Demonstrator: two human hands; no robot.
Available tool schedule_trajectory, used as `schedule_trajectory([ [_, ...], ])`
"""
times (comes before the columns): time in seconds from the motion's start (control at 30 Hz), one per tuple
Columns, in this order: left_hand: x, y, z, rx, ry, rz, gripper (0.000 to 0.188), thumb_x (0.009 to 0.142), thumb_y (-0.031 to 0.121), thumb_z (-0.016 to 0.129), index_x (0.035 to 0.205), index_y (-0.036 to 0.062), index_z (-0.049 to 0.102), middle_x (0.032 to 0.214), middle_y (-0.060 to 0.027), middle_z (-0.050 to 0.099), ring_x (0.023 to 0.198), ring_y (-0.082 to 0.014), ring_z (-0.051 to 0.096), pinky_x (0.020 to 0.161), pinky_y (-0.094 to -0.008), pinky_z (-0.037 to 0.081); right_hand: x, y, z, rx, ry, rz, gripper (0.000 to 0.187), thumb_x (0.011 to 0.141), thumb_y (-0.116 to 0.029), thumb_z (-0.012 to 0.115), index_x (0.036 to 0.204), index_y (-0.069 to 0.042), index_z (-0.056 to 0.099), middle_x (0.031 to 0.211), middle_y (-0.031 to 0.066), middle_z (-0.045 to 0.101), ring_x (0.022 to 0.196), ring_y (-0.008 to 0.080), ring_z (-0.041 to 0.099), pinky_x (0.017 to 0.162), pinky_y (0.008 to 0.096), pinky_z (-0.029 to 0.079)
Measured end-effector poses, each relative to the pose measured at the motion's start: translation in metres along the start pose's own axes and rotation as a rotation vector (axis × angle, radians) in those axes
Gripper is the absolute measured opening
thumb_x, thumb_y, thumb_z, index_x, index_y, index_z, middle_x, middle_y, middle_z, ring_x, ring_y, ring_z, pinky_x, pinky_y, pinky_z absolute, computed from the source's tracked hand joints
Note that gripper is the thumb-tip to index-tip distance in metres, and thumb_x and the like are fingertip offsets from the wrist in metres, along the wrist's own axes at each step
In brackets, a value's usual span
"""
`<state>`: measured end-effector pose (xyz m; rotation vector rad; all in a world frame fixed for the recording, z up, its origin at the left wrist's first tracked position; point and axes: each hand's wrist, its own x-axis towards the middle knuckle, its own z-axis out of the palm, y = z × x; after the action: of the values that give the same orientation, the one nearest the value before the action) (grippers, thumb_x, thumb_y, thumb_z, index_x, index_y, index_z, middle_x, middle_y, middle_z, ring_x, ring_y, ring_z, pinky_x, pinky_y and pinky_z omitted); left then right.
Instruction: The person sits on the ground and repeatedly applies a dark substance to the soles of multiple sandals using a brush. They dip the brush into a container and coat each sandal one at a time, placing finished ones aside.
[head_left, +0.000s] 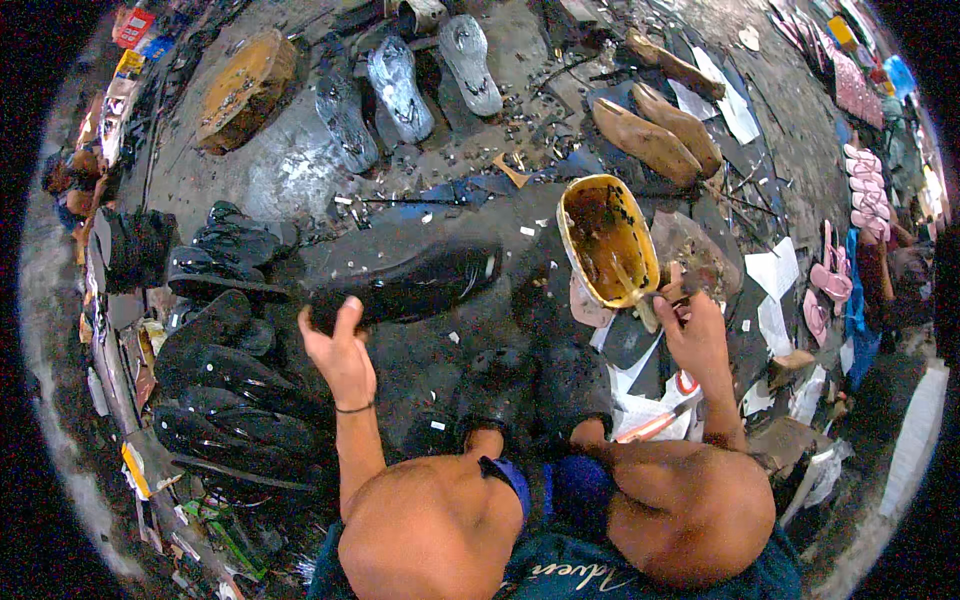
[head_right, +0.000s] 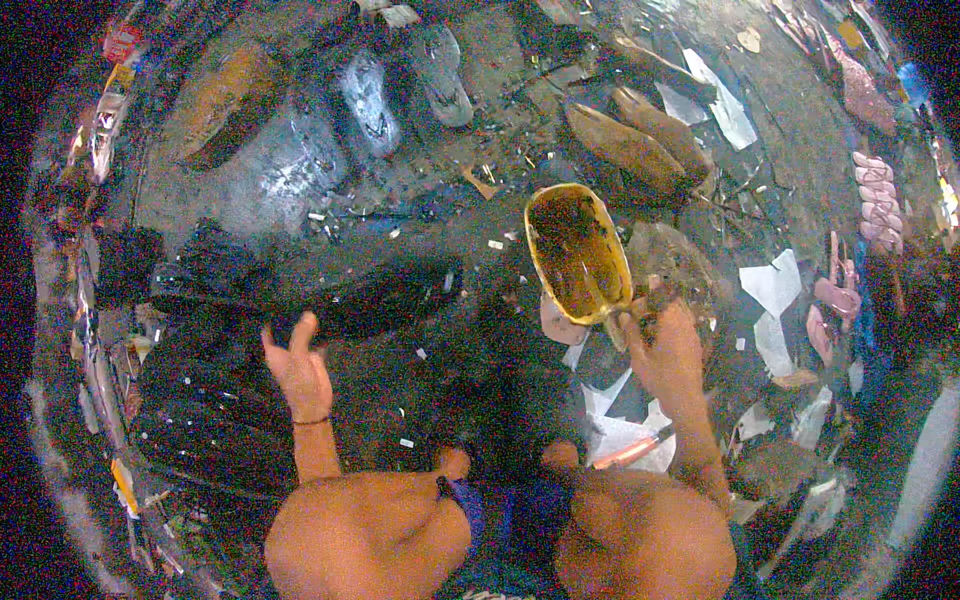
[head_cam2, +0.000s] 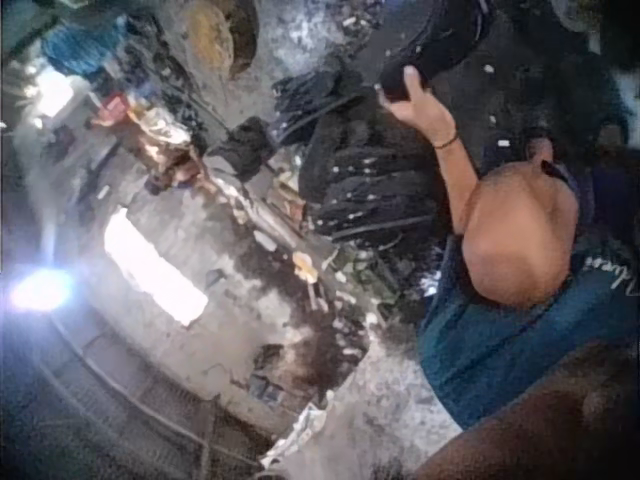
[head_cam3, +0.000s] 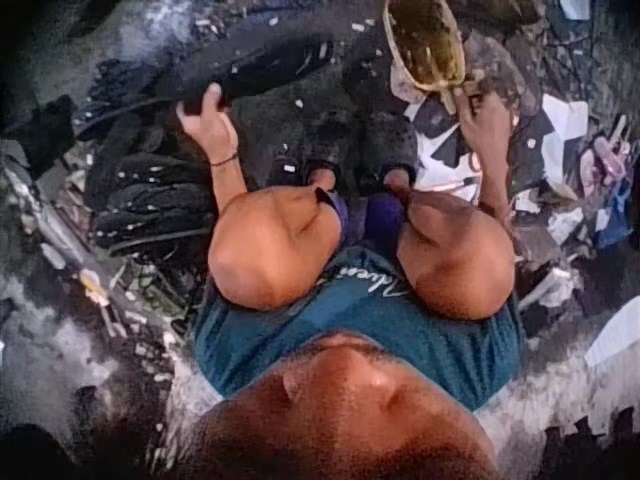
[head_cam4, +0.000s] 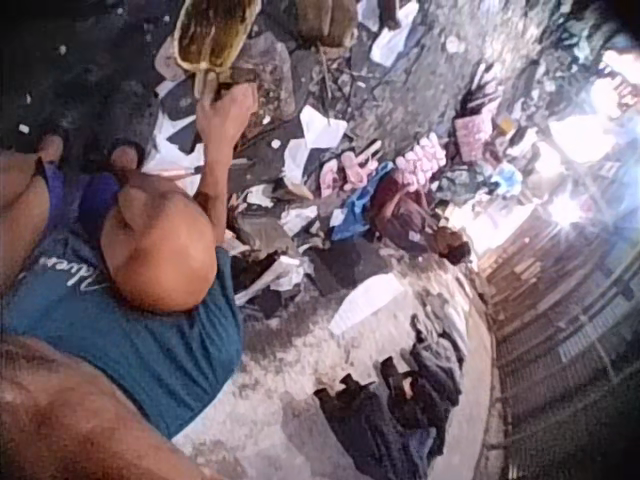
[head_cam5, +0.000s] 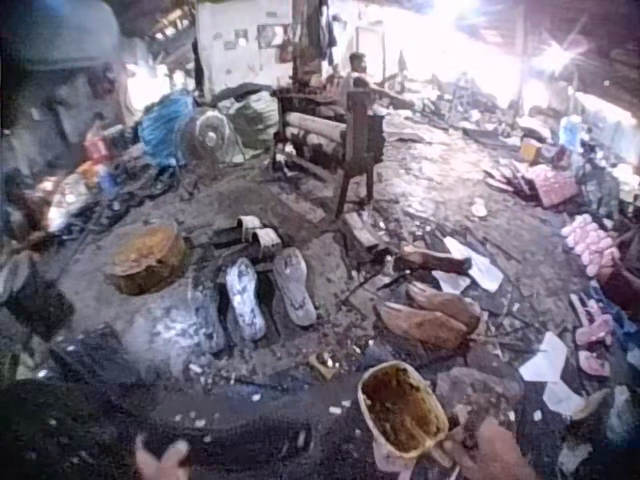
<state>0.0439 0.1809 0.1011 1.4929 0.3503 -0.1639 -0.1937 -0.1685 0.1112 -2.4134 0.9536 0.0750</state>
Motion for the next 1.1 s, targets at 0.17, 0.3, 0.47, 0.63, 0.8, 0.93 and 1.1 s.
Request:
schedule_trajectory([
  [0.17,-0.055,-0.102,-0.044,0.199,0.016,-0.351,0.044,0.082,0.003,0.078,0.119,-0.0003,0.055,0.115,-0.0099,0.062,0.102,-0.0199,0.060,0.094,-0.0329,0.049,-0.005,-0.005,0.002,-0.003,0.157,-0.112,0.043,0.090,-0.018,0.069,0.125,0.000,0.052,0.097,0.0172,0.063,0.087,0.0336,0.063,0.079,0.0425,0.049],
  [0.3,-0.070,-0.111,-0.043,1.317,0.089,0.644,0.039,0.088,0.009,0.073,0.122,0.0003,0.058,0.110,-0.0135,0.065,0.094,-0.0234,0.066,0.088,-0.0325,0.051,-0.010,0.006,-0.003,0.093,-0.154,0.099,0.067,0.088,-0.018,0.069,0.144,0.004,0.038,0.124,0.0235,0.054,0.113,0.0393,0.054,0.098,0.0463,0.043],
  [0.47,-0.044,-0.114,0.012,0.814,-0.466,0.540,0.058,0.089,0.014,0.069,0.139,-0.0048,0.048,0.145,-0.0241,0.047,0.135,-0.0383,0.045,0.111,-0.0447,0.038,-0.010,-0.024,-0.001,0.549,-0.266,-0.014,0.042,0.094,-0.018,0.065,0.130,0.002,0.056,0.113,0.0121,0.065,0.098,0.0221,0.063,0.086,0.0345,0.050],
  [0.63,0.013,-0.144,0.042,1.046,-0.521,0.663,0.078,0.087,0.035,0.070,0.149,0.0002,0.037,0.159,-0.0246,0.024,0.150,-0.0427,0.014,0.119,-0.0559,0.014,-0.009,-0.048,0.004,0.861,-0.277,0.133,0.026,0.096,-0.019,0.065,0.116,-0.003,0.066,0.099,0.0021,0.069,0.091,0.0123,0.061,0.081,0.0297,0.050],
  [0.8,0.032,-0.135,0.054,1.151,-0.552,0.632,0.083,0.088,0.048,0.065,0.153,0.0078,0.035,0.162,-0.0221,0.019,0.149,-0.0398,0.018,0.119,-0.0554,0.013,-0.003,-0.064,0.014,1.293,-0.347,0.321,0.030,0.093,-0.012,0.068,0.121,-0.002,0.060,0.109,0.0049,0.066,0.097,0.0135,0.063,0.089,0.0312,0.053],
  [0.93,0.052,-0.114,0.066,0.340,-0.518,-0.001,0.060,0.097,0.048,0.049,0.139,0.0046,0.052,0.141,-0.0174,0.052,0.126,-0.0334,0.051,0.108,-0.0475,0.038,0.021,-0.104,0.022,1.099,-0.293,-0.089,0.033,0.089,-0.001,0.071,0.120,-0.002,0.059,0.109,0.0061,0.066,0.100,0.0130,0.063,0.091,0.0287,0.051],
  [1.1,0.020,-0.058,0.077,-0.781,-0.882,-0.654,0.052,0.105,0.041,0.034,0.129,0.0032,0.059,0.120,-0.0137,0.067,0.104,-0.0270,0.067,0.093,-0.0411,0.055,0.076,-0.180,0.026,0.750,0.007,-0.753,0.030,0.084,-0.010,0.073,0.114,-0.011,0.070,0.109,0.0123,0.071,0.103,0.0303,0.068,0.089,0.0387,0.053],
])
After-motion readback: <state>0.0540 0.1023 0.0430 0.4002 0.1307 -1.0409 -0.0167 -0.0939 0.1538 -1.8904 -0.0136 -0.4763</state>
